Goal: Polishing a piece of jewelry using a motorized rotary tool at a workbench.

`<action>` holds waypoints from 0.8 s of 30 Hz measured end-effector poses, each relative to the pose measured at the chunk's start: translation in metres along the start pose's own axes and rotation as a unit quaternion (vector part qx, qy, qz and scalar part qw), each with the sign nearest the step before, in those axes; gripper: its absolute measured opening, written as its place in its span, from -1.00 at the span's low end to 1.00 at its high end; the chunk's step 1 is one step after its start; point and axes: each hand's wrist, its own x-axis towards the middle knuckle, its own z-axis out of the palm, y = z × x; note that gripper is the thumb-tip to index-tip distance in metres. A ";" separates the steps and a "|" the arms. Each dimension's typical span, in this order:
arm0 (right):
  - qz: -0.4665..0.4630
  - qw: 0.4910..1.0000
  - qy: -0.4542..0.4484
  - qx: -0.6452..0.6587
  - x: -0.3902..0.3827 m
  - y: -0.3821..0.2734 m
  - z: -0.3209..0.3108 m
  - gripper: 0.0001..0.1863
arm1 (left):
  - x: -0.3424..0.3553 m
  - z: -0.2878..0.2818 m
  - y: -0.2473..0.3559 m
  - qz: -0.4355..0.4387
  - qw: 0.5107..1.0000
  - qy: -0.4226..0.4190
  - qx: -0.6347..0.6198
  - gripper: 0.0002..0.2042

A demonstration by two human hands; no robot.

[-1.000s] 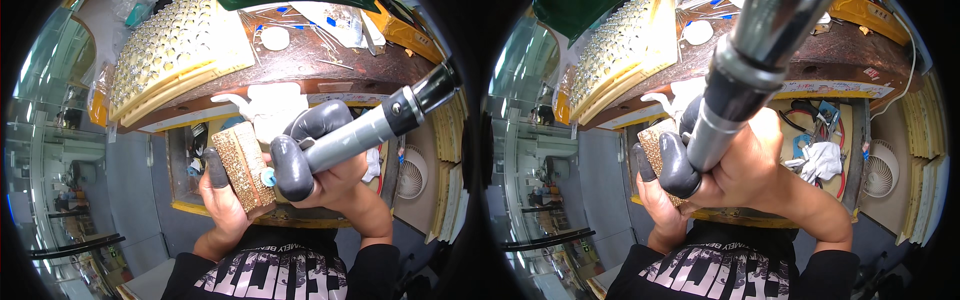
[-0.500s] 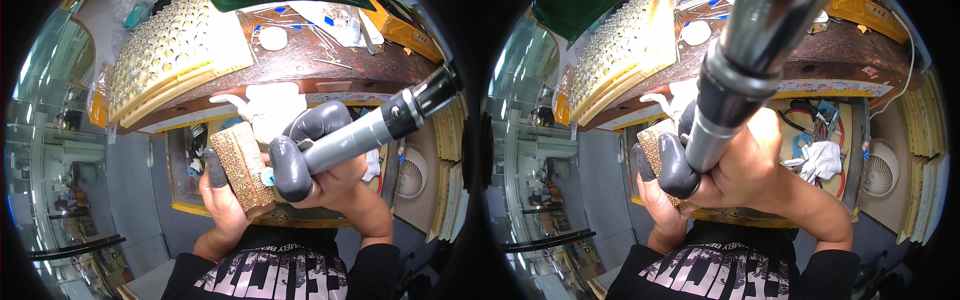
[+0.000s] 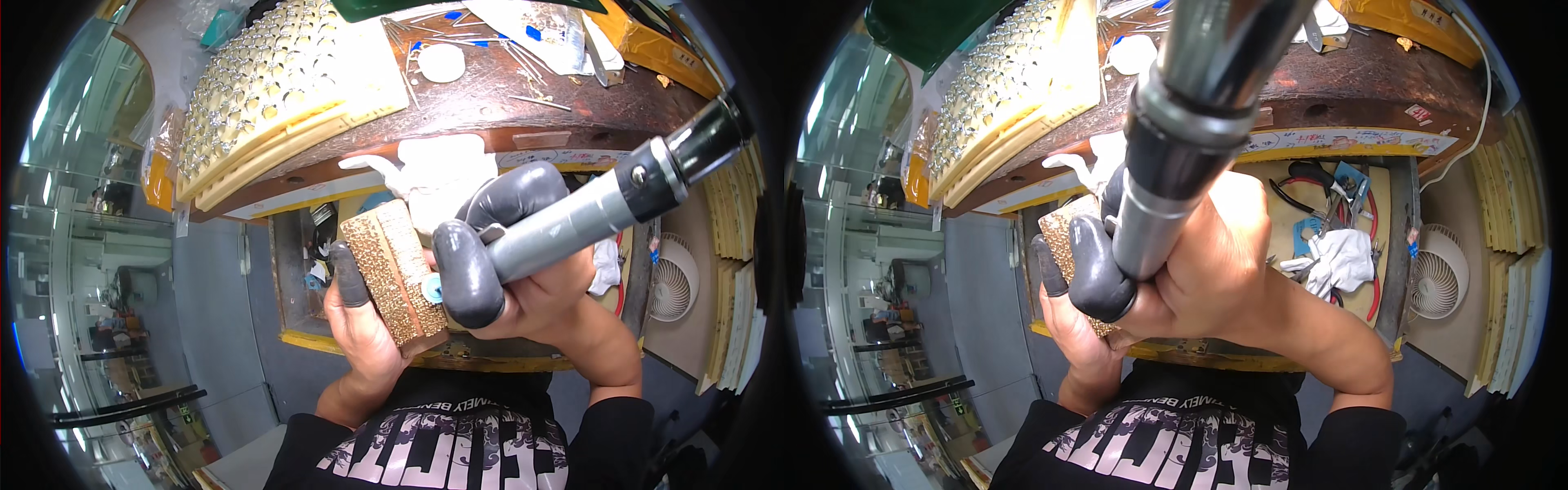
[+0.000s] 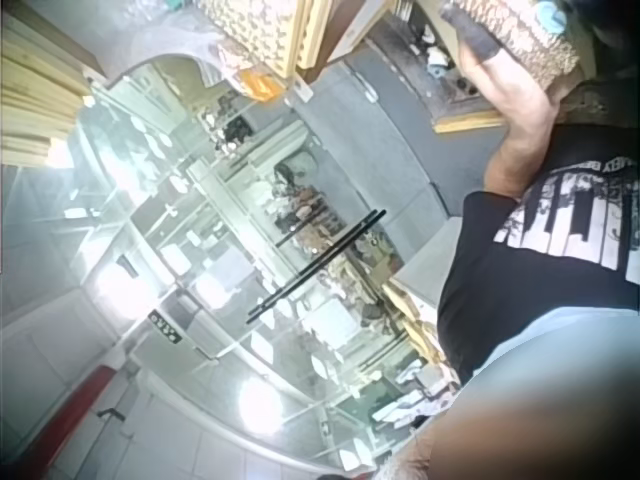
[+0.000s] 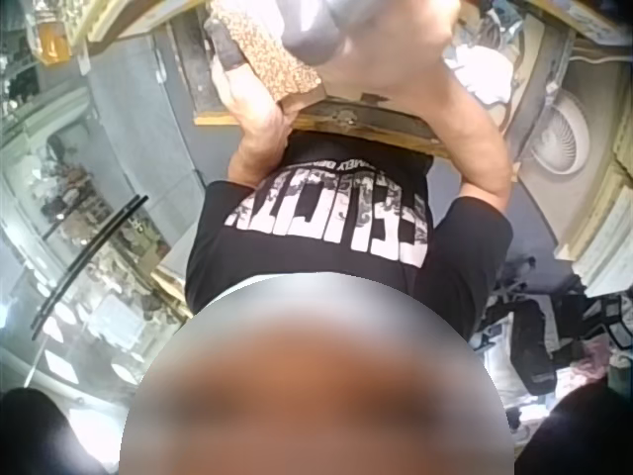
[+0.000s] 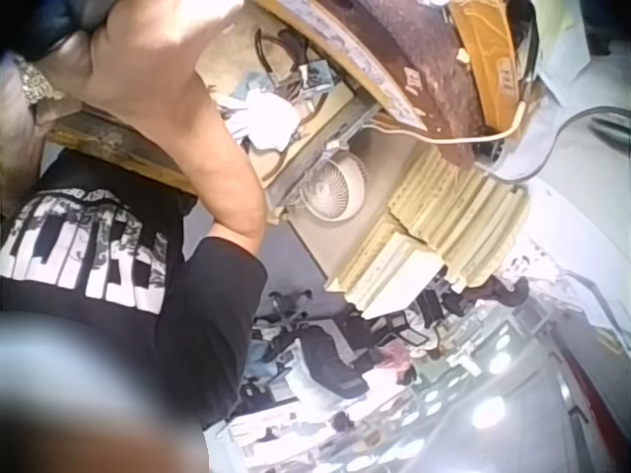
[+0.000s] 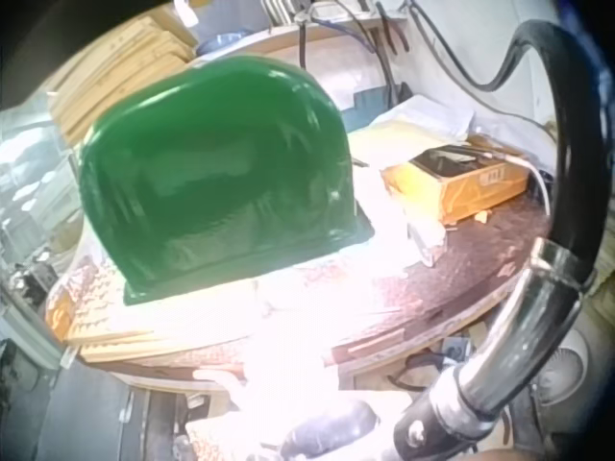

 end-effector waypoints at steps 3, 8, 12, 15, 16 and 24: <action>0.003 1.000 -0.004 0.003 -0.001 0.001 0.001 -0.91 | 0.000 0.000 0.000 0.003 1.000 0.006 0.004 -0.45; 0.019 1.000 0.004 0.009 0.000 0.000 0.000 -0.92 | 0.000 0.001 0.000 0.005 1.000 0.000 0.024 -0.44; 0.024 0.999 0.008 0.024 0.002 -0.005 0.003 -0.91 | -0.001 0.002 0.003 0.011 1.000 0.006 0.011 -0.44; -0.006 1.000 0.002 0.002 0.001 0.001 0.002 -0.91 | -0.001 0.003 0.002 0.015 1.000 0.010 0.023 -0.44; -0.006 1.000 0.002 0.001 0.001 0.000 0.001 -0.91 | -0.001 0.003 0.003 0.014 0.999 0.014 0.032 -0.44; -0.014 1.000 -0.001 -0.003 0.000 0.001 0.001 -0.91 | 0.000 0.001 0.004 0.011 0.998 0.012 0.053 -0.44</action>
